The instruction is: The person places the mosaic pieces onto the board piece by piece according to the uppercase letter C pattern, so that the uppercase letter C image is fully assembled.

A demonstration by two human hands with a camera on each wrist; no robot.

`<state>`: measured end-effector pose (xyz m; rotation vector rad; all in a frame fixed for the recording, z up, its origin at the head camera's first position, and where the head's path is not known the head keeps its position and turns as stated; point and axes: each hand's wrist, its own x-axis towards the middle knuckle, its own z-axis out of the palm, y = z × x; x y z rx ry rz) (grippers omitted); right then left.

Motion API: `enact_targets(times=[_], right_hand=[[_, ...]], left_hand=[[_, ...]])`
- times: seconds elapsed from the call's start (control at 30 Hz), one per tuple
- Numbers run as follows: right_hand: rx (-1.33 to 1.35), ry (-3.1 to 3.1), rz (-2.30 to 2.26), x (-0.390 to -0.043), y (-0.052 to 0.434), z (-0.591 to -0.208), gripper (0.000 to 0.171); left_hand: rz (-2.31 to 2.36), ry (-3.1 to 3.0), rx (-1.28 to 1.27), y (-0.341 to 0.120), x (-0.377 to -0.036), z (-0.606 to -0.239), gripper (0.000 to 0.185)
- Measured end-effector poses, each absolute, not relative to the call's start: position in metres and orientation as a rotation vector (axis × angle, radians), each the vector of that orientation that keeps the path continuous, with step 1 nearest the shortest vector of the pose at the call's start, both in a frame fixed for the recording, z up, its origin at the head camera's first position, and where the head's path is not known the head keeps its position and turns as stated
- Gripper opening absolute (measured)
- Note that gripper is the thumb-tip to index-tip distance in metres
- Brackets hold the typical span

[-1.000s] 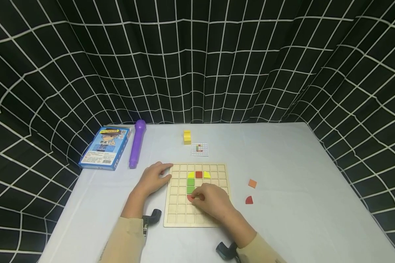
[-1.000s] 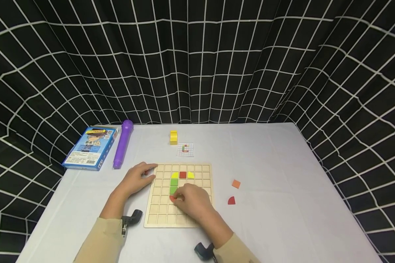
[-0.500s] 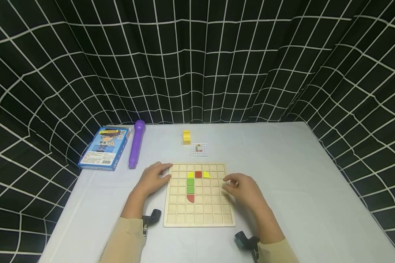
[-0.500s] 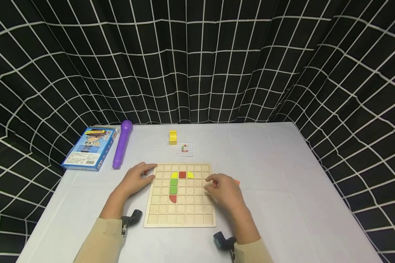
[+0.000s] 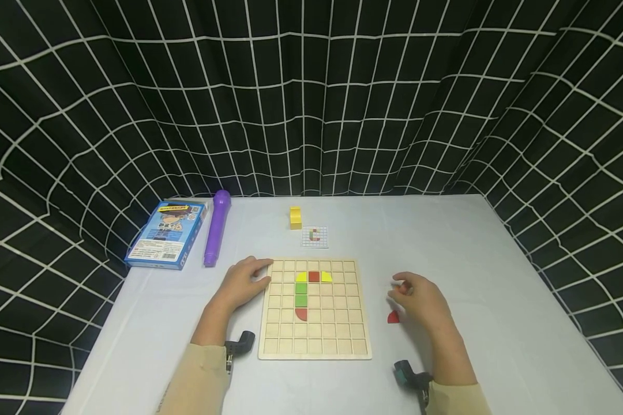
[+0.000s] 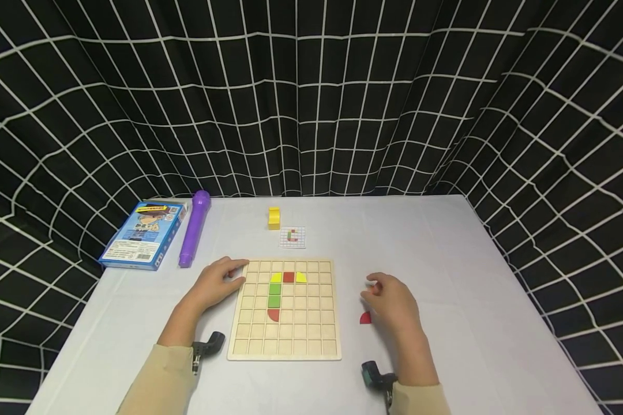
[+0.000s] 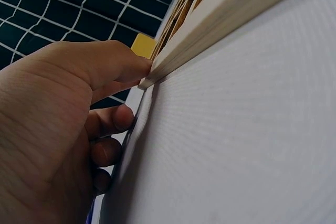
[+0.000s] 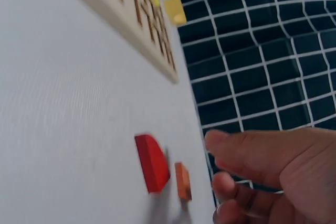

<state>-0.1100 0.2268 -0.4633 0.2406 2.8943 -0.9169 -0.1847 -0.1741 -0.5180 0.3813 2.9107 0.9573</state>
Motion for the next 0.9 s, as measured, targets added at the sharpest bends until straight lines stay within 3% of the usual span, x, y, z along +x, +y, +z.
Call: enact_targets(times=[0.13,0.53,0.9], right_hand=[[0.305,2.9,-0.821,-0.11,0.234,-0.466,0.046],[0.289,2.924,-0.742,-0.112,0.24,-0.475,0.033],[0.225,2.814,-1.067,-0.107,0.21,-0.459,0.039]], left_hand=[[0.955,2.909,0.383,-0.174,-0.185,-0.518,0.048],[0.958,2.908,0.384,-0.174,-0.185,-0.519,0.048],[0.955,2.909,0.395,-0.174,-0.186,-0.518,0.047]])
